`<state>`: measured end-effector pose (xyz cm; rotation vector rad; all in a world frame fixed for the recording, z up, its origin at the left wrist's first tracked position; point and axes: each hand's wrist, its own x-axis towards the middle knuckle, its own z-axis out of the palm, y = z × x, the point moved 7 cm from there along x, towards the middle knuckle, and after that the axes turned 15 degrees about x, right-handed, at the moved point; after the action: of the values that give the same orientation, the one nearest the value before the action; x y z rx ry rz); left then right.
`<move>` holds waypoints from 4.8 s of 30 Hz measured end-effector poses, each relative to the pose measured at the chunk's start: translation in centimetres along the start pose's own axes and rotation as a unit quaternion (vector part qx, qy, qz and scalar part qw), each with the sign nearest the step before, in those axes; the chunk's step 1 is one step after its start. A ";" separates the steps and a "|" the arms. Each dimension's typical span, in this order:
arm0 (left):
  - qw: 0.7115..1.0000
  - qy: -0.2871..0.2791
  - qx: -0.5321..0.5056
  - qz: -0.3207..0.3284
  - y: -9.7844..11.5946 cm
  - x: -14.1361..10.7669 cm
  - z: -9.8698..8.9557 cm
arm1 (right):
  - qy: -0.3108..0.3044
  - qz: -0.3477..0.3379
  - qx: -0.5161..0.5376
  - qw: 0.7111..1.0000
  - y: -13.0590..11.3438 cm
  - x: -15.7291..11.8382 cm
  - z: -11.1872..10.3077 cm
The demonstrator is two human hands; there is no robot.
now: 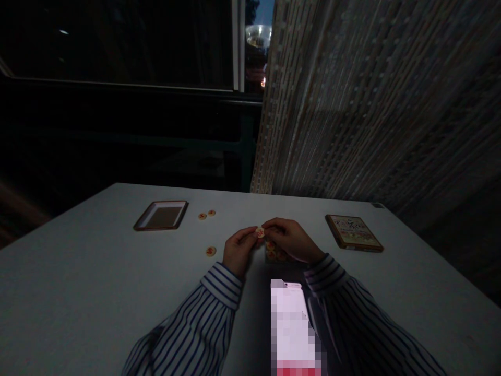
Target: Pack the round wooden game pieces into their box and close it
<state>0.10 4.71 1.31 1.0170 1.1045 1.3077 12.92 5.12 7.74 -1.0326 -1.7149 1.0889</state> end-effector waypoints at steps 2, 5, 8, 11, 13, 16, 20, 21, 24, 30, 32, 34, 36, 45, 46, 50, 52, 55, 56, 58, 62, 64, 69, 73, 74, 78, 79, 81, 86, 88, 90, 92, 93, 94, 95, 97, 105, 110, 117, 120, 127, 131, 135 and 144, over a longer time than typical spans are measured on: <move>1.000 0.000 -0.002 0.001 0.0 0.0 0.0 | -0.006 -0.003 0.002 1.000 0.0 0.0 0.1; 1.000 0.007 0.005 0.008 0.2 -0.1 -0.1 | -0.006 -0.005 0.011 1.000 -0.1 0.0 0.1; 1.000 0.006 0.010 0.010 0.4 -0.2 0.0 | -0.008 -0.009 0.020 1.000 -0.3 0.0 0.2; 1.000 0.003 0.009 0.008 0.4 -0.2 0.0 | -0.010 -0.014 0.016 1.000 -0.5 -0.1 0.3; 1.000 0.003 0.009 0.007 0.3 -0.1 0.0 | -0.009 -0.014 0.008 1.000 -0.5 -0.1 0.2; 1.000 0.002 0.005 0.006 0.1 -0.1 0.0 | -0.007 -0.013 0.003 1.000 -0.6 -0.1 0.2; 1.000 0.006 -0.004 -0.001 0.1 -0.2 0.0 | -0.006 -0.015 0.004 1.000 -0.8 -0.1 0.2; 1.000 0.006 -0.006 -0.002 0.2 -0.2 0.1 | -0.006 -0.014 0.007 1.000 -0.8 -0.1 0.3; 1.000 0.005 -0.014 -0.004 0.3 -0.3 0.2 | -0.009 -0.016 0.013 1.000 -0.8 -0.1 0.3; 1.000 -0.001 -0.015 -0.001 0.2 -0.3 0.2 | -0.007 -0.019 0.015 1.000 -0.4 -0.1 0.2; 1.000 -0.003 -0.014 0.000 0.1 -0.2 0.2 | -0.008 -0.019 0.017 1.000 -0.4 -0.1 0.2; 1.000 -0.002 -0.012 0.002 0.0 -0.2 0.1 | -0.007 -0.021 0.014 1.000 -0.5 -0.1 0.2; 1.000 0.002 -0.008 0.006 0.0 -0.2 0.0 | -0.004 -0.023 0.009 1.000 -0.7 -0.1 0.2; 0.999 -0.002 -0.045 -0.001 0.1 -0.2 0.1 | -0.005 0.001 0.029 1.000 -0.5 -0.2 0.4; 0.999 -0.006 -0.044 0.000 0.1 -0.2 0.2 | -0.006 0.002 0.032 0.999 -0.5 -0.2 0.4; 0.999 -0.011 -0.042 -0.002 0.1 -0.2 0.3 | -0.005 0.005 0.050 0.999 -0.1 -0.1 0.4; 0.999 -0.003 -0.042 -0.006 0.0 -0.1 0.2 | 0.002 -0.002 0.036 0.999 -0.1 0.0 0.2; 0.999 0.008 -0.041 -0.007 -0.1 0.0 0.0 | 0.010 -0.014 0.009 1.000 -0.1 0.0 0.0; 0.999 0.010 -0.042 -0.006 -0.1 0.0 -0.1 | 0.010 -0.016 0.009 1.000 -0.1 0.0 0.0; 0.999 0.010 -0.044 -0.008 -0.2 0.0 -0.1 | 0.007 -0.019 0.015 1.000 -0.2 0.0 0.0; 0.999 0.001 -0.041 -0.016 -0.3 -0.1 0.0 | 0.002 -0.024 0.023 0.999 -0.6 0.0 0.1; 0.999 -0.012 -0.038 -0.016 -0.3 -0.1 0.2 | 0.001 -0.026 0.023 0.999 -0.7 0.0 0.2; 0.999 -0.024 -0.033 -0.013 0.0 -0.4 0.6 | 0.001 -0.025 0.020 0.999 -0.6 0.1 0.1; 0.999 -0.001 -0.036 -0.018 0.2 -0.5 0.4 | -0.001 -0.031 0.008 0.999 -0.6 0.0 0.1; 0.999 0.006 -0.034 -0.017 0.2 -0.4 0.3 | -0.006 -0.030 0.008 0.999 -0.6 0.0 0.2; 0.999 0.017 -0.035 -0.019 0.1 -0.3 0.0 | -0.032 -0.024 0.016 0.999 -0.6 -0.2 0.6; 0.999 0.016 -0.037 -0.020 0.0 -0.2 0.0 | -0.036 -0.028 0.013 0.999 -0.7 -0.2 0.7; 0.999 0.017 -0.038 -0.017 -0.2 -0.1 -0.1 | -0.040 -0.039 -0.008 0.998 -0.8 -0.2 0.8; 0.998 0.015 -0.047 -0.029 -0.4 -0.2 0.0 | -0.044 -0.068 -0.091 0.993 -1.4 -0.3 0.7; 0.998 0.010 -0.048 -0.031 -0.4 -0.1 0.0 | -0.048 -0.083 -0.114 0.989 -1.6 -0.3 0.7; 0.999 0.011 -0.041 -0.023 -0.4 0.0 -0.1 | -0.056 -0.099 -0.140 0.984 -1.9 -0.4 0.8; 0.999 0.013 -0.030 -0.013 -0.5 0.1 -0.2 | -0.063 -0.117 -0.171 0.976 -2.1 -0.5 1.0; 1.000 0.014 -0.026 -0.008 -0.6 0.2 -0.2 | -0.067 -0.126 -0.189 0.972 -2.3 -0.5 1.0; 1.000 0.014 -0.023 -0.006 -0.6 0.2 -0.3 | -0.070 -0.136 -0.206 0.967 -2.4 -0.6 1.1; 1.000 0.014 -0.020 -0.005 -0.7 0.3 -0.3 | -0.072 -0.144 -0.223 0.961 -2.5 -0.6 1.2; 1.000 0.011 -0.024 -0.004 -0.8 0.3 -0.2 | -0.074 -0.154 -0.253 0.952 -2.7 -0.7 1.2; 1.000 0.012 -0.027 -0.004 -0.8 0.4 -0.2 | -0.065 -0.166 -0.302 0.937 -2.8 -0.9 1.3; 1.000 0.004 -0.018 0.006 -0.5 0.3 0.0 | -0.066 -0.152 -0.325 0.931 -2.9 -1.0 1.3; 1.000 0.003 -0.012 -0.004 -0.4 0.2 0.3 | -0.063 -0.146 -0.338 0.928 -3.2 -0.9 0.3; 1.000 0.029 0.001 0.000 -0.8 0.5 -0.2 | -0.041 -0.136 -0.333 0.932 -2.9 -0.5 -1.3; 0.998 0.051 0.023 0.014 -1.6 1.1 -0.7 | -0.028 -0.086 -0.332 0.939 -1.0 0.7 -3.5; 0.999 0.045 0.028 0.010 -1.9 1.2 -0.6 | -0.031 -0.061 -0.323 0.944 0.2 1.2 -3.6; 0.998 0.044 0.033 0.011 -2.2 1.4 -0.6 | -0.045 -0.042 -0.320 0.945 1.0 1.6 -3.4; 0.999 0.039 0.033 0.015 -2.8 1.7 -0.5 | -0.083 -0.021 -0.353 0.932 2.2 2.6 -2.8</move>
<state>0.07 6.34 -1.55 1.0418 1.2023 1.3524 15.10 8.83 7.00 -1.3460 -2.3350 0.5280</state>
